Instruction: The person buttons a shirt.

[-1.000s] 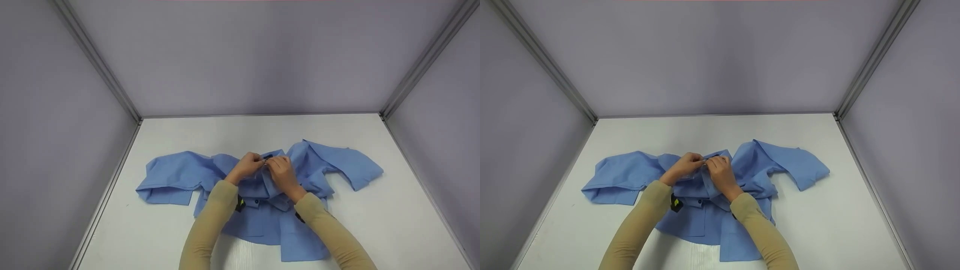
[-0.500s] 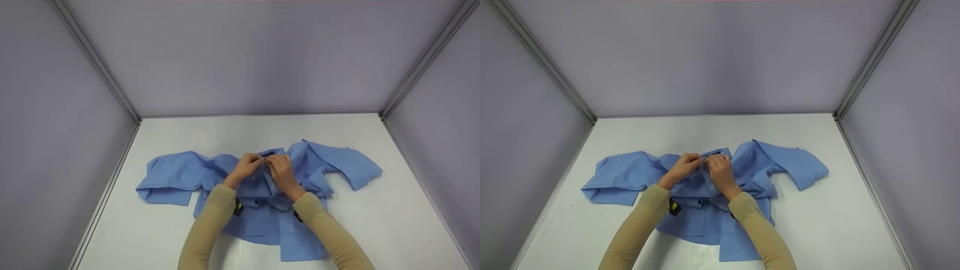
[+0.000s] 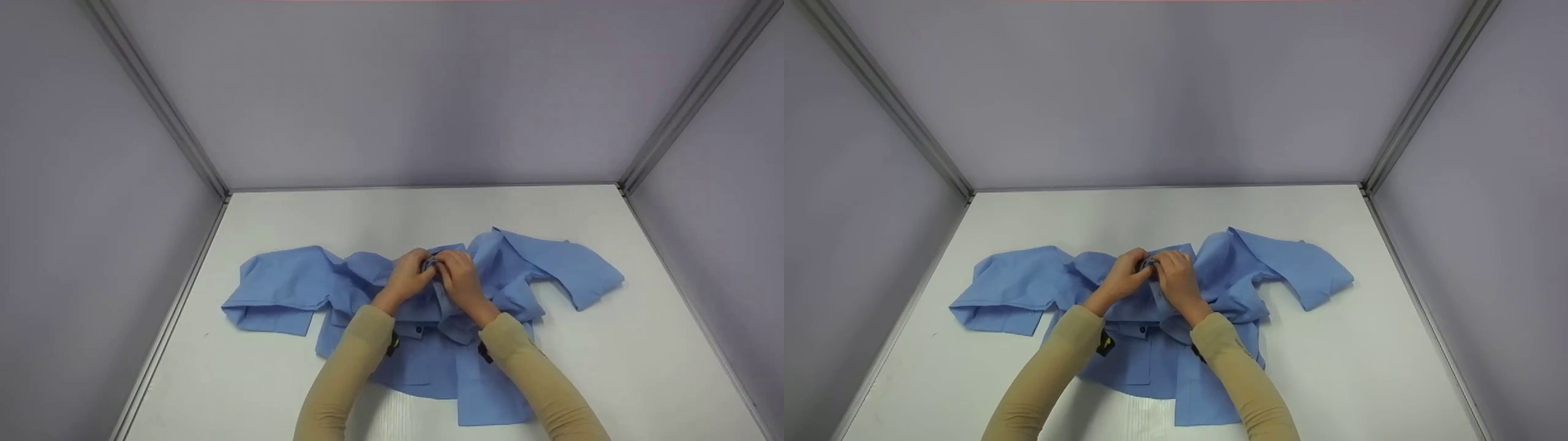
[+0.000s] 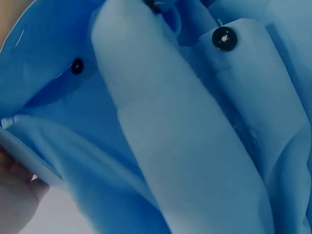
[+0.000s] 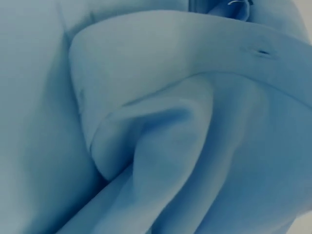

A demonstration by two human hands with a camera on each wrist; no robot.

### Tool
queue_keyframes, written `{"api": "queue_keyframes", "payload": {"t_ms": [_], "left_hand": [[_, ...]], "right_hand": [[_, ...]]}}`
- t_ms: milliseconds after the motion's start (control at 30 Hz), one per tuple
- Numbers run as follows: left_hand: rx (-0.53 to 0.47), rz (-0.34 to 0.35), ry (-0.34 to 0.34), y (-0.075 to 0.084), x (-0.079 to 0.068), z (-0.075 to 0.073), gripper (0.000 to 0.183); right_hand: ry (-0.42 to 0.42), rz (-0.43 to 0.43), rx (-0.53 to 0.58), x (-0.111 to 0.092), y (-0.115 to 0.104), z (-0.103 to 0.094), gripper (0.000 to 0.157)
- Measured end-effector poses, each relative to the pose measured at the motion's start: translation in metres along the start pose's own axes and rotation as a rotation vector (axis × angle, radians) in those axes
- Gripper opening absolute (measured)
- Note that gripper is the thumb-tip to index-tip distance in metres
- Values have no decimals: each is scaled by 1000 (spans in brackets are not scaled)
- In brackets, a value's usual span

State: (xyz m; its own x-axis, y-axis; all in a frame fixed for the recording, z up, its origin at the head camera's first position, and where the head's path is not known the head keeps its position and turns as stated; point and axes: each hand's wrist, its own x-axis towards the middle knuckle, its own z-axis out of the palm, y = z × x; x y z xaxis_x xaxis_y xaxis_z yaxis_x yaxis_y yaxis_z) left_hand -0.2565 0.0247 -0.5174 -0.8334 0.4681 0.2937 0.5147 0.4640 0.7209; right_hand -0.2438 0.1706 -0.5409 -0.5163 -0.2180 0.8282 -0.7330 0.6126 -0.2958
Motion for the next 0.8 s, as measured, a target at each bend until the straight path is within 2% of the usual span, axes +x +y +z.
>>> {"api": "queue_keyframes", "payload": {"t_ms": [133, 233, 400, 600, 800], "left_hand": [[132, 8, 29, 3, 0, 3, 9], [165, 18, 34, 2, 0, 3, 10], [141, 41, 70, 1, -2, 4, 9], [29, 69, 144, 0, -2, 6, 7], [-4, 65, 151, 4, -4, 5, 5]], "right_hand": [[4, 36, 16, 1, 0, 0, 11], [-12, 66, 33, 2, 0, -1, 10], [-39, 107, 54, 2, 0, -1, 7], [-43, 128, 61, 3, -1, -1, 7], [-78, 137, 84, 2, -2, -4, 8]]}}
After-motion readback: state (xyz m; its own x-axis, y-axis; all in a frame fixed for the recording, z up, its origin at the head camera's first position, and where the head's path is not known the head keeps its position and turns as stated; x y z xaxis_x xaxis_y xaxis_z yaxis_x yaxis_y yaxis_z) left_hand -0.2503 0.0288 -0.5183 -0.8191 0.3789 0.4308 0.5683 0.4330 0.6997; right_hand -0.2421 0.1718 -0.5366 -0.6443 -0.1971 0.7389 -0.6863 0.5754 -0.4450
